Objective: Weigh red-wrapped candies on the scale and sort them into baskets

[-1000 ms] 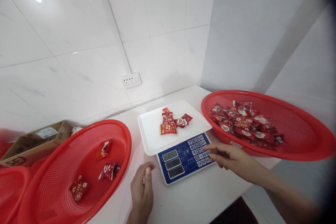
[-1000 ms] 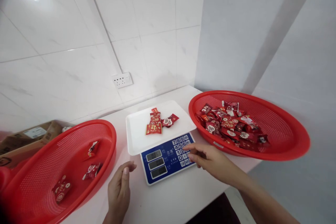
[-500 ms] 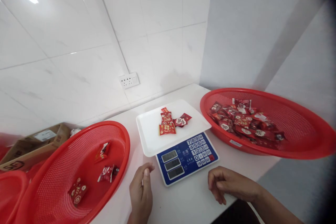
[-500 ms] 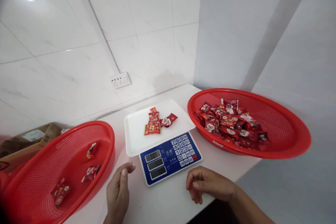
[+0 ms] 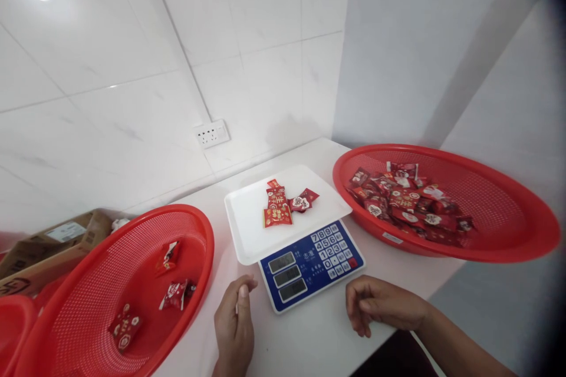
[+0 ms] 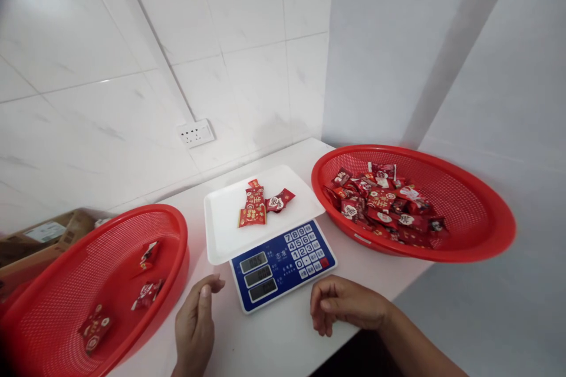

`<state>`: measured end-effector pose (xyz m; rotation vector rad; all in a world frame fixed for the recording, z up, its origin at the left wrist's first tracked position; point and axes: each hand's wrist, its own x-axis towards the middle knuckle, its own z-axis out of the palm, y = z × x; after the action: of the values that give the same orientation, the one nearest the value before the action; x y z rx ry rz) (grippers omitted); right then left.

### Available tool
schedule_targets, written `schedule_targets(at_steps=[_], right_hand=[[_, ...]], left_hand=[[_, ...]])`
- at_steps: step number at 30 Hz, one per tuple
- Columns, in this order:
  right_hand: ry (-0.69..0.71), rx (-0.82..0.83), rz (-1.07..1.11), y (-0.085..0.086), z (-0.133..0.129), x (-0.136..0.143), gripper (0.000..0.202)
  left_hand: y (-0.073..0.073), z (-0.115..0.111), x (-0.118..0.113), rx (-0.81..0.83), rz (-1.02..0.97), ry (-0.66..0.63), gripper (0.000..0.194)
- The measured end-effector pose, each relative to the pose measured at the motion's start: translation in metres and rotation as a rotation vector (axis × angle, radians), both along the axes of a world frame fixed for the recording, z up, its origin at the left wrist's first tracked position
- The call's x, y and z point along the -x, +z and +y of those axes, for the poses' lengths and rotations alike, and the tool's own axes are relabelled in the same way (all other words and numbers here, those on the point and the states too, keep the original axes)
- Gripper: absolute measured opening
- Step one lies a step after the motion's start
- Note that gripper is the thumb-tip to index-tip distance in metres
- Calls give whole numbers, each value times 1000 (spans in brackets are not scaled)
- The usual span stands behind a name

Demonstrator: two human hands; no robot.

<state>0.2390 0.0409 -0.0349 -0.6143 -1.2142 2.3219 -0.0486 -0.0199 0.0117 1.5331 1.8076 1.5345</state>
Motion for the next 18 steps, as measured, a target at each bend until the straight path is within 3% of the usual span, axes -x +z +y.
schedule_targets(at_steps=[18], right_hand=[[15, 12, 47, 0, 1, 0, 35]], left_hand=[[-4, 0, 1, -20, 17, -8, 33]])
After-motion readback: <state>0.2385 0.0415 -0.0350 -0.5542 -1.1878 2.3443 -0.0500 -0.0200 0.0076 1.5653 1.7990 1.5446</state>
